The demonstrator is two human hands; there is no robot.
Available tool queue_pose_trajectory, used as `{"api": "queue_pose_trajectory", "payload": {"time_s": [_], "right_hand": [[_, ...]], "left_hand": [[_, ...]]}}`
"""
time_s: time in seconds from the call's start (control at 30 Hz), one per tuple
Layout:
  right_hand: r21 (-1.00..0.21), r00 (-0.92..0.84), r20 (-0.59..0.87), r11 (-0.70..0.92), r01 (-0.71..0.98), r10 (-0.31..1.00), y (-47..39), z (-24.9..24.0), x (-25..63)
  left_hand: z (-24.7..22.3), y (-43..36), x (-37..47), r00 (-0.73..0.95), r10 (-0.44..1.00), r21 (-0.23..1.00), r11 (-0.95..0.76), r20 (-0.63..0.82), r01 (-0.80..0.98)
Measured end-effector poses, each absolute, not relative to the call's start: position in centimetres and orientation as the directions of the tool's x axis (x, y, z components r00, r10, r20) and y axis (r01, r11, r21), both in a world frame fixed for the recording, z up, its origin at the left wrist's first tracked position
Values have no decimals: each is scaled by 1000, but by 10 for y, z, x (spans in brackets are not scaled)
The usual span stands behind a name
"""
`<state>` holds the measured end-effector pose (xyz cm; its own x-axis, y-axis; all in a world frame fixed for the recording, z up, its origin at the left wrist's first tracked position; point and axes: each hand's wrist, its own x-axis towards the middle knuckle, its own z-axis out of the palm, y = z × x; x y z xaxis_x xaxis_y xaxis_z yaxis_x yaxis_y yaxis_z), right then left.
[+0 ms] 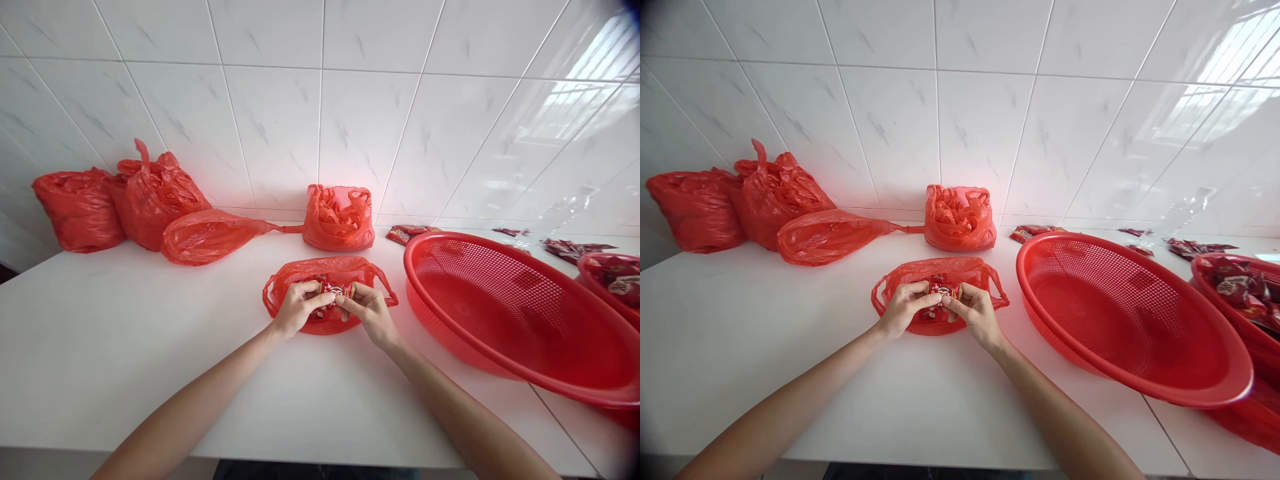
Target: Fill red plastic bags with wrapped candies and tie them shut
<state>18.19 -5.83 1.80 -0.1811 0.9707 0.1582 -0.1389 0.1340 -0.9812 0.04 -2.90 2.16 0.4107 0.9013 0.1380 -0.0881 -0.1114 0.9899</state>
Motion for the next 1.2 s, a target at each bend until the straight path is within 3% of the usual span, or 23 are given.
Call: {"api": "queue_pose_trajectory", "payload": {"time_s": [0.3, 0.6, 0.87, 1.07, 1.2], "right_hand": [[-980, -217, 179, 153, -131, 960, -58, 20, 183], [-975, -215, 201, 173, -139, 956, -56, 18, 185], [-964, -252, 221, 172, -202, 942, -54, 13, 187], [-954, -259, 210, 141, -264, 943, -54, 11, 186], [-952, -220, 200, 135, -276, 955, -53, 13, 186]], "left_hand": [[21, -29, 1, 418, 900, 988, -75, 125, -135], [23, -23, -4, 278, 937, 977, -203, 212, -60], [20, -22, -2, 297, 937, 974, -134, 185, -182], [21, -23, 0, 351, 932, 957, 17, 89, -289], [23, -22, -2, 351, 923, 967, -77, 161, -241]]}}
